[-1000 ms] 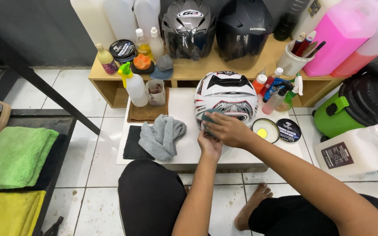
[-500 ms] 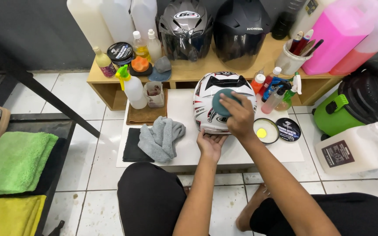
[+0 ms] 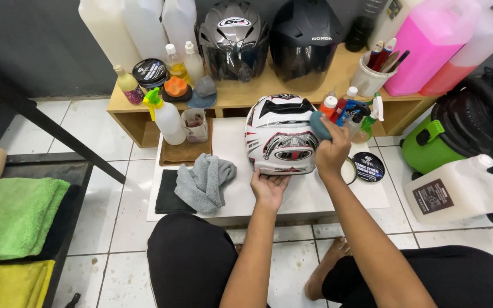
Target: The person sits on the floor and uses a blue foam applicator to apply a substance to a white motorcycle helmet with red and black graphics. They rub the applicator over the helmet's surface in circular motions, covering the top and sides. The person then places the applicator into a small container of yellow paste and continues the process.
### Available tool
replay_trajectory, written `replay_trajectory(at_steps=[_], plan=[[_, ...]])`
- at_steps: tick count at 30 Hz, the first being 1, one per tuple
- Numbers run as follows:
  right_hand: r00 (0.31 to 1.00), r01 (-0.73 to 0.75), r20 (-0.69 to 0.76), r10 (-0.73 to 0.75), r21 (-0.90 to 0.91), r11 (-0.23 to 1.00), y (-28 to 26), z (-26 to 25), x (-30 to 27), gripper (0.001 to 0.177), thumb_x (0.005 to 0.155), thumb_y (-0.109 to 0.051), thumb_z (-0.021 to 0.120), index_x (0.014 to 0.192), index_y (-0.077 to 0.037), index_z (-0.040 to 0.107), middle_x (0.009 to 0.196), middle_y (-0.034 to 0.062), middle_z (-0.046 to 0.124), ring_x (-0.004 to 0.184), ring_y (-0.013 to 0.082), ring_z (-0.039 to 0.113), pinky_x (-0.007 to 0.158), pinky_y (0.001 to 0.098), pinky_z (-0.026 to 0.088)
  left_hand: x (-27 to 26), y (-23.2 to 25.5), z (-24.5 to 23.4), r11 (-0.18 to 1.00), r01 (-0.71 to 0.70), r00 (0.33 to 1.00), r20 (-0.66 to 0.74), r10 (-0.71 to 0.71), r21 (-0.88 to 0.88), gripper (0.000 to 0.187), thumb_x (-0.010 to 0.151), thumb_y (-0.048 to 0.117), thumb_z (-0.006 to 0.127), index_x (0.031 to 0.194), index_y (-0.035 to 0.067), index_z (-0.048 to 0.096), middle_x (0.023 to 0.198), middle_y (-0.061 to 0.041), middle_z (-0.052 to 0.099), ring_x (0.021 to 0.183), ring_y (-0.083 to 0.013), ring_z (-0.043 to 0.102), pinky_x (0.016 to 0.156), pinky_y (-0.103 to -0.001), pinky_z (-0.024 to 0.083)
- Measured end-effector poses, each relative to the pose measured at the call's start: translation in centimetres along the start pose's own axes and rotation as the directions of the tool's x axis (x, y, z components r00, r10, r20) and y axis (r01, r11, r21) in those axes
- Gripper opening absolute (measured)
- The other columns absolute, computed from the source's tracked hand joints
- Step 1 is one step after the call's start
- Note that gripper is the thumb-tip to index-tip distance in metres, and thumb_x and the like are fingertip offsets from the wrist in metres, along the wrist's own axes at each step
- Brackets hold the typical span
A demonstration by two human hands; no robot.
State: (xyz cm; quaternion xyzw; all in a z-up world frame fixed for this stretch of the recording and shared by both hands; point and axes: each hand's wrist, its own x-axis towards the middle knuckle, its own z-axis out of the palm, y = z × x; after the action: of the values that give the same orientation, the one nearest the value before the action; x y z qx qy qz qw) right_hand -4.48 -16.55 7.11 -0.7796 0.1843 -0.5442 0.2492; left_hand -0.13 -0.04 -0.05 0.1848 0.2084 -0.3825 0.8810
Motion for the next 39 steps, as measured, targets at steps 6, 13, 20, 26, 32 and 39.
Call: replay_trajectory(at_steps=[6, 13, 20, 26, 32, 39], plan=[[1.000, -0.012, 0.019, 0.012, -0.003, 1.000, -1.8, -0.4, -0.7, 0.065, 0.068, 0.009, 0.042, 0.118, -0.011, 0.078, 0.120, 0.0076, 0.075, 0.101, 0.0272, 0.062, 0.097, 0.0364, 0.046, 0.4, -0.3, -0.5, 1.000, -0.011, 1.000, -0.018, 0.011, 0.029, 0.064, 0.101, 0.054, 0.039, 0.147, 0.011, 0.032, 0.136, -0.022, 0.046, 0.130, -0.0391, 0.049, 0.116, -0.056, 0.038], [0.995, 0.015, 0.102, -0.025, 0.092, 0.996, -2.3, -2.2, 1.3, 0.058, 0.071, 0.009, 0.043, 0.112, -0.011, 0.079, 0.113, 0.0078, 0.076, 0.099, 0.0277, 0.064, 0.096, 0.0366, 0.048, 0.7, -1.0, -1.2, 0.995, -0.024, 0.999, -0.035, 0.027, 0.099, 0.066, 0.100, 0.058, 0.035, 0.147, 0.012, 0.030, 0.134, -0.019, 0.044, 0.126, -0.0352, 0.050, 0.117, -0.054, 0.037], [0.930, -0.069, 0.361, 0.072, -0.022, 0.997, 1.1, -4.1, 7.1, 0.047, 0.068, 0.002, 0.052, 0.098, -0.021, 0.080, 0.078, 0.0000, 0.069, 0.074, 0.0254, 0.065, 0.075, 0.0344, 0.052, -0.3, -3.7, -1.3, 0.973, -0.086, 0.983, -0.143, 0.119, 0.214, 0.042, 0.097, 0.049, 0.040, 0.122, 0.016, 0.045, 0.115, -0.008, 0.048, 0.120, -0.0291, 0.053, 0.110, -0.048, 0.044], [0.730, -0.160, 0.645, 0.224, -0.158, 0.974, 3.7, -7.2, 12.5, 0.033, 0.064, -0.003, 0.061, 0.086, -0.021, 0.077, 0.062, 0.0011, 0.062, 0.057, 0.0215, 0.061, 0.057, 0.0320, 0.046, -0.8, -7.5, -2.4, 0.859, 0.031, 0.991, -0.130, 0.041, 0.511, 0.022, 0.088, 0.028, 0.057, 0.106, 0.017, 0.049, 0.107, -0.003, 0.054, 0.108, -0.0229, 0.060, 0.095, -0.039, 0.051], [0.497, -0.361, 0.734, 0.462, -0.310, 0.880, 3.4, -11.4, 12.6, 0.039, 0.067, -0.003, 0.061, 0.102, -0.011, 0.077, 0.077, 0.0101, 0.065, 0.072, 0.0264, 0.059, 0.069, 0.0362, 0.045, -3.5, -9.2, 1.1, 0.510, 0.030, 0.989, 0.050, -0.142, 0.860, 0.030, 0.092, 0.021, 0.057, 0.119, 0.008, 0.056, 0.110, -0.009, 0.062, 0.103, -0.0207, 0.066, 0.088, -0.032, 0.056], [0.334, -0.566, 0.680, 0.653, -0.409, 0.716, 11.9, -11.2, 6.5, 0.041, 0.070, -0.005, 0.064, 0.109, -0.002, 0.074, 0.089, 0.0159, 0.070, 0.087, 0.0305, 0.062, 0.082, 0.0406, 0.044, -1.7, -10.6, 2.3, 0.046, -0.166, 0.983, 0.169, -0.076, 0.985, 0.035, 0.091, 0.014, 0.060, 0.125, 0.012, 0.053, 0.116, -0.011, 0.063, 0.108, -0.0232, 0.066, 0.086, -0.035, 0.060]])
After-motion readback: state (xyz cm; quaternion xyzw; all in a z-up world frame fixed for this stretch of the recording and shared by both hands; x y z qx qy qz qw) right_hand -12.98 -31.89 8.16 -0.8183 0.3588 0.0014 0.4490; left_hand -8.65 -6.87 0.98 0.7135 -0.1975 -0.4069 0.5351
